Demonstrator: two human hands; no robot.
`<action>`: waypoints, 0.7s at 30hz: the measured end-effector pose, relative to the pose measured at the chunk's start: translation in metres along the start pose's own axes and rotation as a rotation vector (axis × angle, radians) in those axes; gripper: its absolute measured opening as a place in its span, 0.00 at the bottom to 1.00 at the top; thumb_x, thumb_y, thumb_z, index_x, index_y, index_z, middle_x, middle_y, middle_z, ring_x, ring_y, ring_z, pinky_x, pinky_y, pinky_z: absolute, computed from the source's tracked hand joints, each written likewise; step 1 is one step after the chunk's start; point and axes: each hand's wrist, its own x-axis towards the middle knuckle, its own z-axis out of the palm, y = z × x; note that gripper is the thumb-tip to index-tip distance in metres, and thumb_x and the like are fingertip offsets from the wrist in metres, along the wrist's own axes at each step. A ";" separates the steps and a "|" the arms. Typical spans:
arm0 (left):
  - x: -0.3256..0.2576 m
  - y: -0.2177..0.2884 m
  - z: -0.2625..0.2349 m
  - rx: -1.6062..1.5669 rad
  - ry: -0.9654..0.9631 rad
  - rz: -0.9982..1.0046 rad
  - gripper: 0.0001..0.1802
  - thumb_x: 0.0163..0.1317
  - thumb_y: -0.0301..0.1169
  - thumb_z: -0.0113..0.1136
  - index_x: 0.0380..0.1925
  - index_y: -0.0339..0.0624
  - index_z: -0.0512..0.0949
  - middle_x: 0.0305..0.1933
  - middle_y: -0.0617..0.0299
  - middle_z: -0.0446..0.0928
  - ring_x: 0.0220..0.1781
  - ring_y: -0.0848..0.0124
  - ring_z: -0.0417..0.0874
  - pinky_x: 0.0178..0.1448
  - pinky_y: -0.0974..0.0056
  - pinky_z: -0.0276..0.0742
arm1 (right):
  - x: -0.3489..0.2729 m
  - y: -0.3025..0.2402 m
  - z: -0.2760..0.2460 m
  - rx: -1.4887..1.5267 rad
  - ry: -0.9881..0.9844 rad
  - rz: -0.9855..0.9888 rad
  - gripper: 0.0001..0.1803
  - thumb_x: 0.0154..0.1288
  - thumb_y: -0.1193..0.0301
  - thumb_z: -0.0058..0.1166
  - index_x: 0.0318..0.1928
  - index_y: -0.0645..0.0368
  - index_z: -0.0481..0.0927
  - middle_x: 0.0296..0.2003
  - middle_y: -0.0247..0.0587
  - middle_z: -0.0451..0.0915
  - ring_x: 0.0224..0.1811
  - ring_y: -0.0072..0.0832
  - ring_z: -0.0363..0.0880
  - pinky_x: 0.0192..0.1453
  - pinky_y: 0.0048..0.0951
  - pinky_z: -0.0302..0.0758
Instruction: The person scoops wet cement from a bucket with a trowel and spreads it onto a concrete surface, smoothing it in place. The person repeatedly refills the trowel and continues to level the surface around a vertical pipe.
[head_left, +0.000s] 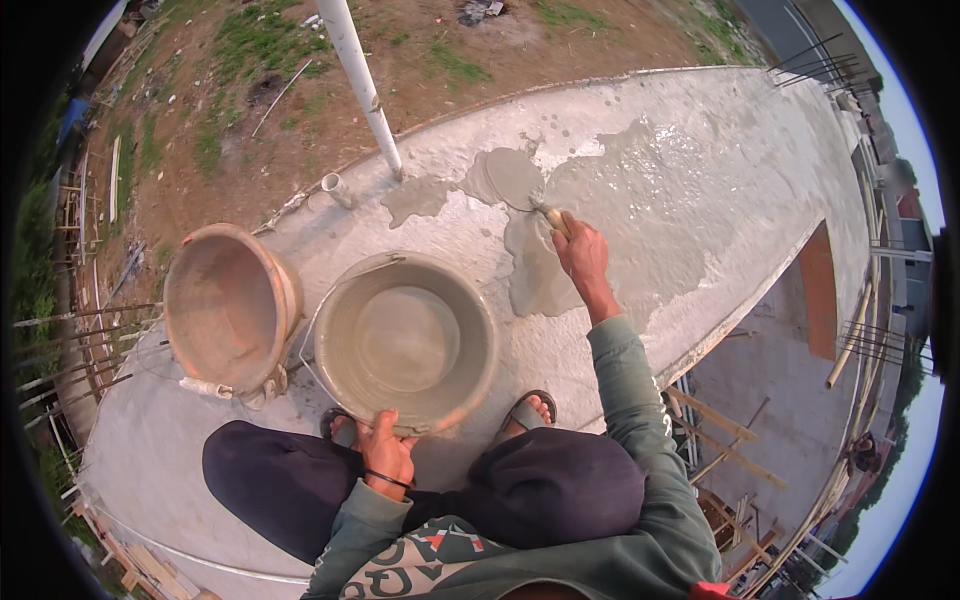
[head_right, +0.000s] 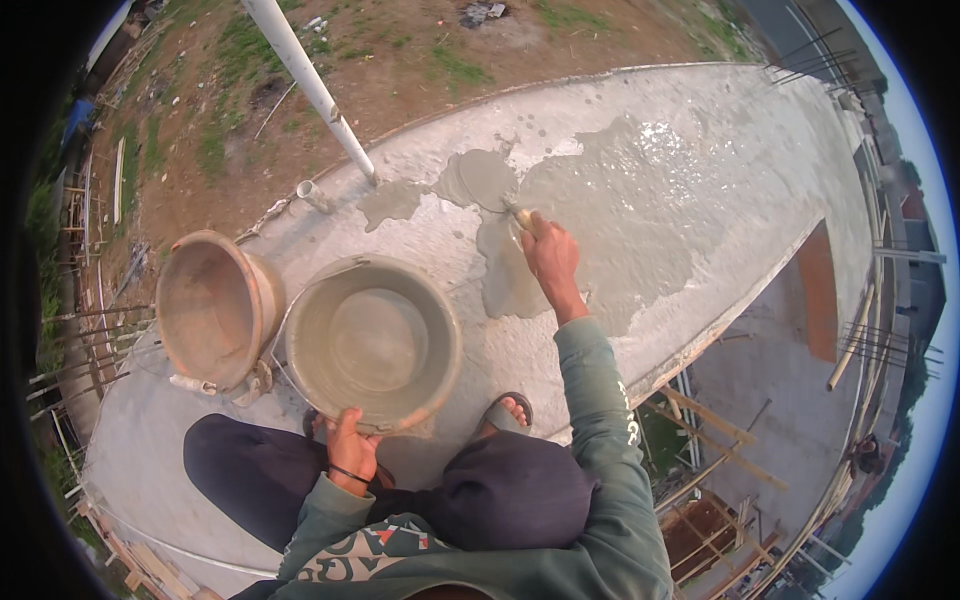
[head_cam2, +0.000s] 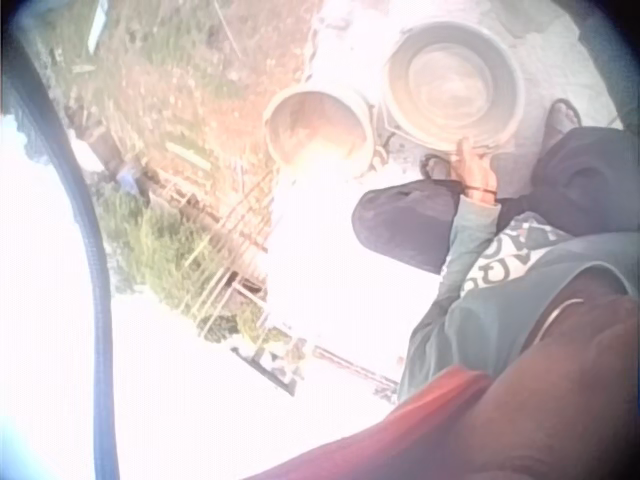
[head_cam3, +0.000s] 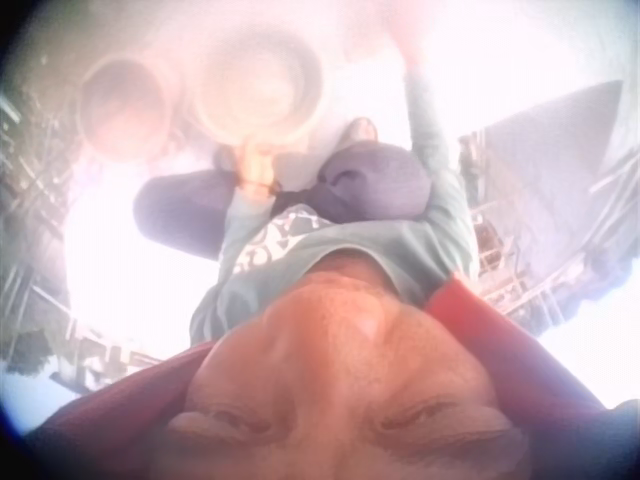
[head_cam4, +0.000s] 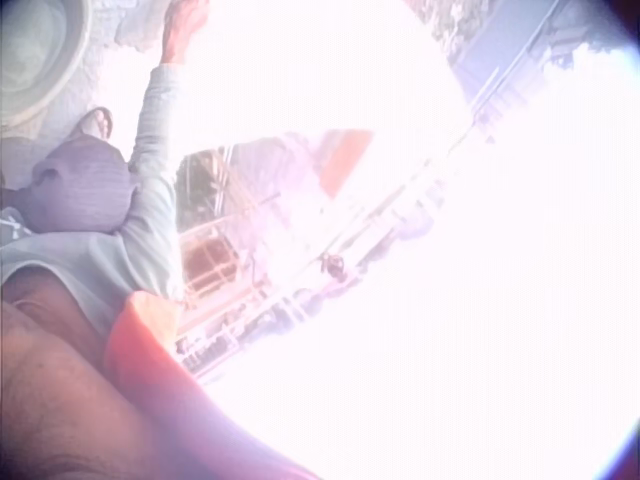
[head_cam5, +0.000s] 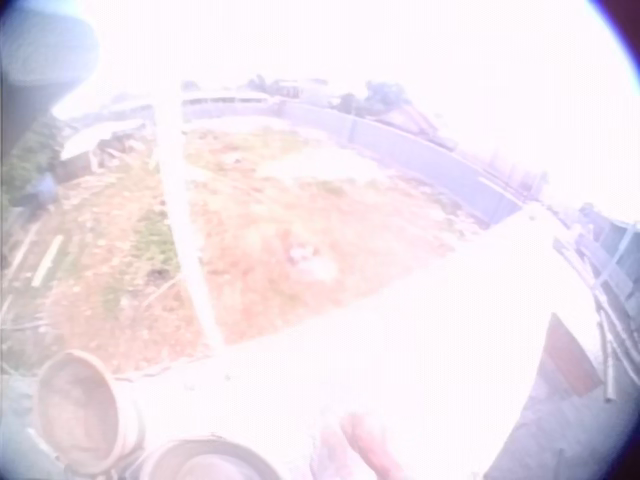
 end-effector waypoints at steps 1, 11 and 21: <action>0.001 0.000 0.000 -0.008 0.031 -0.010 0.34 0.60 0.25 0.56 0.66 0.60 0.61 0.64 0.58 0.66 0.63 0.56 0.74 0.52 0.44 0.83 | 0.001 0.002 0.000 -0.037 0.022 0.069 0.19 0.60 0.61 0.61 0.52 0.49 0.83 0.39 0.49 0.84 0.41 0.50 0.84 0.44 0.49 0.78; 0.002 -0.002 0.006 -0.027 -0.007 0.038 0.31 0.60 0.26 0.56 0.64 0.55 0.62 0.62 0.58 0.69 0.61 0.57 0.76 0.55 0.45 0.82 | -0.013 -0.029 0.024 0.083 -0.036 -0.008 0.17 0.61 0.64 0.59 0.49 0.57 0.82 0.34 0.57 0.84 0.37 0.55 0.83 0.41 0.52 0.78; 0.000 -0.002 0.007 -0.049 -0.029 0.032 0.30 0.61 0.25 0.56 0.63 0.54 0.62 0.62 0.59 0.69 0.61 0.58 0.76 0.54 0.44 0.83 | -0.016 0.080 -0.025 -0.271 0.243 0.251 0.16 0.63 0.62 0.59 0.48 0.54 0.79 0.34 0.51 0.83 0.38 0.53 0.83 0.39 0.53 0.78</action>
